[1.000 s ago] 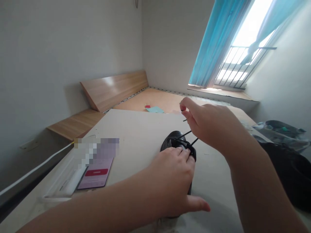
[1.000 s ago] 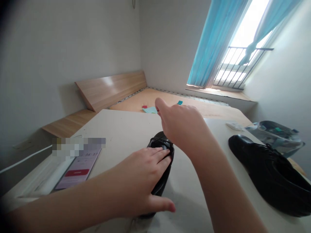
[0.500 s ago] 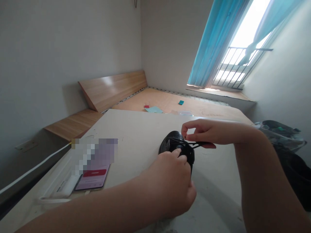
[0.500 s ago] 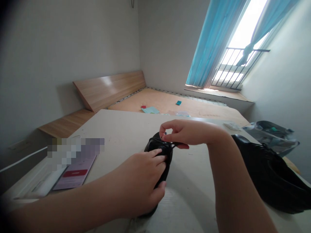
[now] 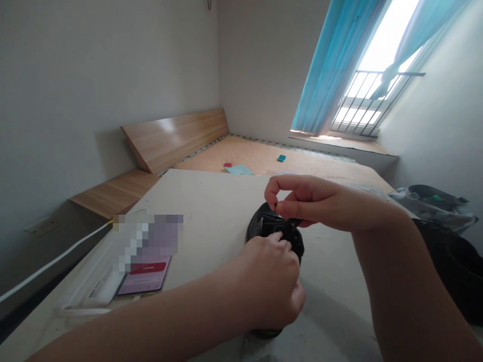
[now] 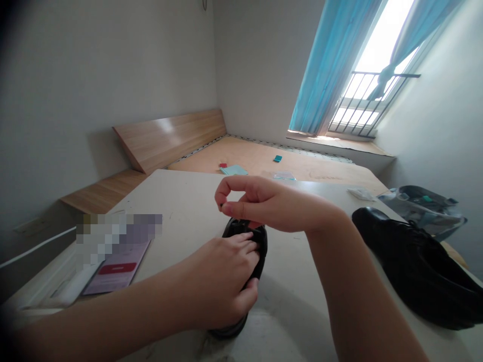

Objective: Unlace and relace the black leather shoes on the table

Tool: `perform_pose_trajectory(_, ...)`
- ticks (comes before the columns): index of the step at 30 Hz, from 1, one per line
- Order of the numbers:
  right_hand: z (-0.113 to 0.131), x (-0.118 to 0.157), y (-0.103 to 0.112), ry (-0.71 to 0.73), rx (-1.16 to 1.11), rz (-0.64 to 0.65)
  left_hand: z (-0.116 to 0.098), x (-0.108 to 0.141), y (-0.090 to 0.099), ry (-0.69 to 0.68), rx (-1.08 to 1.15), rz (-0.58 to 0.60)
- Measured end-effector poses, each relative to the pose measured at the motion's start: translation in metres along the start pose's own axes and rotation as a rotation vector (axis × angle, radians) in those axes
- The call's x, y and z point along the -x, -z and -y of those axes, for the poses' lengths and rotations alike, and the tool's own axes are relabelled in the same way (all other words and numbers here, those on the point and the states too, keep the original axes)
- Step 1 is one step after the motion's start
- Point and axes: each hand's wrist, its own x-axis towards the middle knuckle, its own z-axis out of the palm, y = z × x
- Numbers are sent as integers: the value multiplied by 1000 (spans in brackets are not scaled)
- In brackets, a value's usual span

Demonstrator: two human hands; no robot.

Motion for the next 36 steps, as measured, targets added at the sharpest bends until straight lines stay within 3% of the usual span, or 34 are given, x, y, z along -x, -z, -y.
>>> perform_pose_trajectory(7,1,-4,-2,-128,115,-340,2,-3,1,98,101,-6)
perform_pose_trajectory(13,6,2,-6,-204,554,-648,4,-9,13,337,180,-209)
perform_pose_trajectory(15,6,2,-6,-212,634,-676,10,-11,19,325,362,-263)
perform_pose_trajectory(19,-1,2,0,-225,675,-731,27,-13,37,236,1037,-329)
perform_pose_trajectory(21,-6,3,6,-171,614,-787,36,-13,45,252,1229,-384)
perform_pose_trajectory(23,-10,3,12,-110,465,-822,41,-12,48,273,1261,-393)
perform_pose_trajectory(27,-3,-1,12,52,48,-907,39,-10,37,230,1089,-232)
perform_pose_trajectory(31,18,-2,-1,275,-347,-868,29,-12,22,173,898,-160)
perform_pose_trajectory(34,26,1,-4,347,-425,-876,28,-14,23,111,1033,-68)
perform_pose_trajectory(36,24,2,-1,353,-406,-914,32,-14,29,112,1123,-135)
